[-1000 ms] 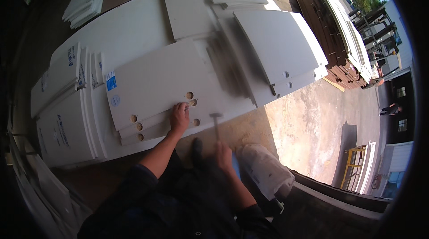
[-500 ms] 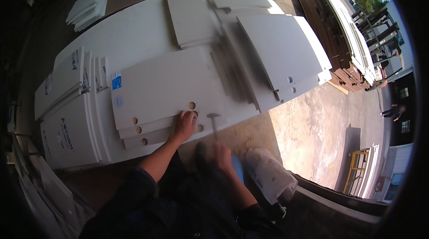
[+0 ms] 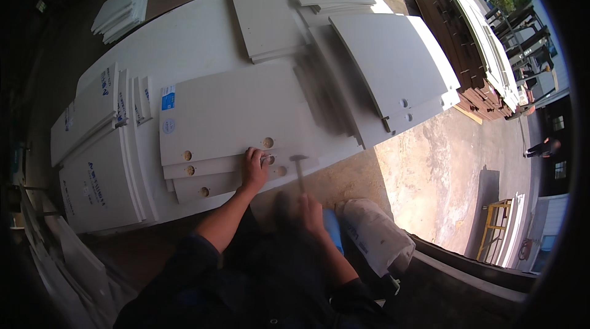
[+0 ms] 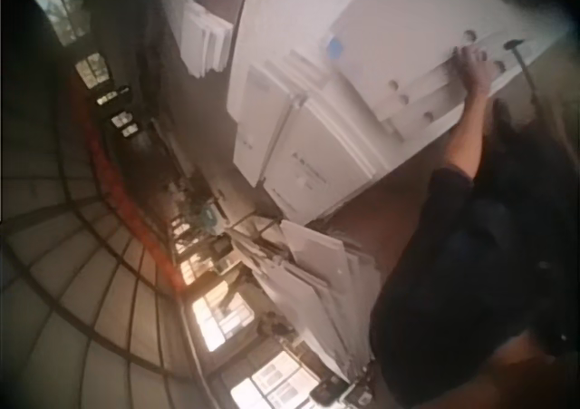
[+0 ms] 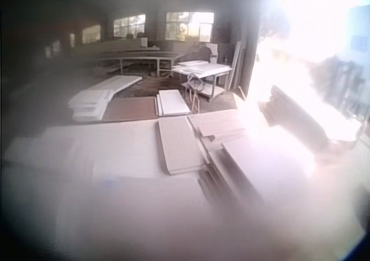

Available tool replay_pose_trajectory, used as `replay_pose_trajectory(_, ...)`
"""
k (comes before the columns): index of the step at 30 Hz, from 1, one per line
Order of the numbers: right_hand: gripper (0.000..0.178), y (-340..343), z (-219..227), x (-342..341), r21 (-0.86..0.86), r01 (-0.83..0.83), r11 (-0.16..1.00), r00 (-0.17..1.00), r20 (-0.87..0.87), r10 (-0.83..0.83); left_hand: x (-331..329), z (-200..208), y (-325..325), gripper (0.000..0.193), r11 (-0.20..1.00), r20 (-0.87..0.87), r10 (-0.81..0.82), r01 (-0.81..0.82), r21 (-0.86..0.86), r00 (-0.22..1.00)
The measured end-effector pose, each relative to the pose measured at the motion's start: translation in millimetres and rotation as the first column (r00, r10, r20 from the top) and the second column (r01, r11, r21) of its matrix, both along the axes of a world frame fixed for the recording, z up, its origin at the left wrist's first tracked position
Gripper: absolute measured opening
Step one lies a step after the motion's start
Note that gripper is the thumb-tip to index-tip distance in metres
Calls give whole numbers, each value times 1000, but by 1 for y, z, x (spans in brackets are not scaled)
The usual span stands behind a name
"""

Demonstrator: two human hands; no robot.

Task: The person uses a hammer to tap white plastic plugs into pre-drilled holes on white cabinet panels. They then use a caulking gun to apply sealant into the holes and insert additional plugs. The person stacks the finished panels and continues the process on a new panel.

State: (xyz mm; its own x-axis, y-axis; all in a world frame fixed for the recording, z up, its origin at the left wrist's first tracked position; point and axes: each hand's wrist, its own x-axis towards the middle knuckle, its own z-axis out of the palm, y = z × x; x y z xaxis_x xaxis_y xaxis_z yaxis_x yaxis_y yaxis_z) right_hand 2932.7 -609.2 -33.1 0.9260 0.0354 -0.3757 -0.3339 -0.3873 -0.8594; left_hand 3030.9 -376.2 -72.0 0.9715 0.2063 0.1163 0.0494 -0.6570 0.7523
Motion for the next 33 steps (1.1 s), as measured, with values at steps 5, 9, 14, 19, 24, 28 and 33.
replay_pose_trajectory(5, 41, 0, 11, 2, -1, 24, 1000, 998, -63, -24, -4, 1, -1, 15, 999, 87, 6, -9, 39, 996)
replay_pose_trajectory(9, 40, 1, 7, 5, -14, -7, 1000, 1000, 6, 7, -2, -2, -4, 14, 998, 97, 43, -46, 34, 994)
replay_pose_trajectory(14, 39, 7, -1, 19, -40, -56, 998, 997, 51, 58, 0, -3, -5, 13, 997, 78, 60, -63, 35, 995)
replay_pose_trajectory(19, 36, 25, 15, 39, -203, -137, 970, 978, 131, 165, 1, -5, -4, 13, 996, 93, 47, -54, 72, 995)
replay_pose_trajectory(24, 34, 27, 15, 41, -344, -200, 917, 924, 245, 293, 2, -1, -8, 12, 995, 142, 55, -65, 72, 988)
replay_pose_trajectory(28, 33, 26, 8, 41, -355, -274, 894, 947, 64, 315, 2, -3, -8, 11, 992, 145, 79, -92, 82, 986)
replay_pose_trajectory(33, 33, 36, 36, 39, -384, -238, 892, 947, 113, 301, 2, -5, -7, 11, 995, 160, 76, -86, 56, 984)
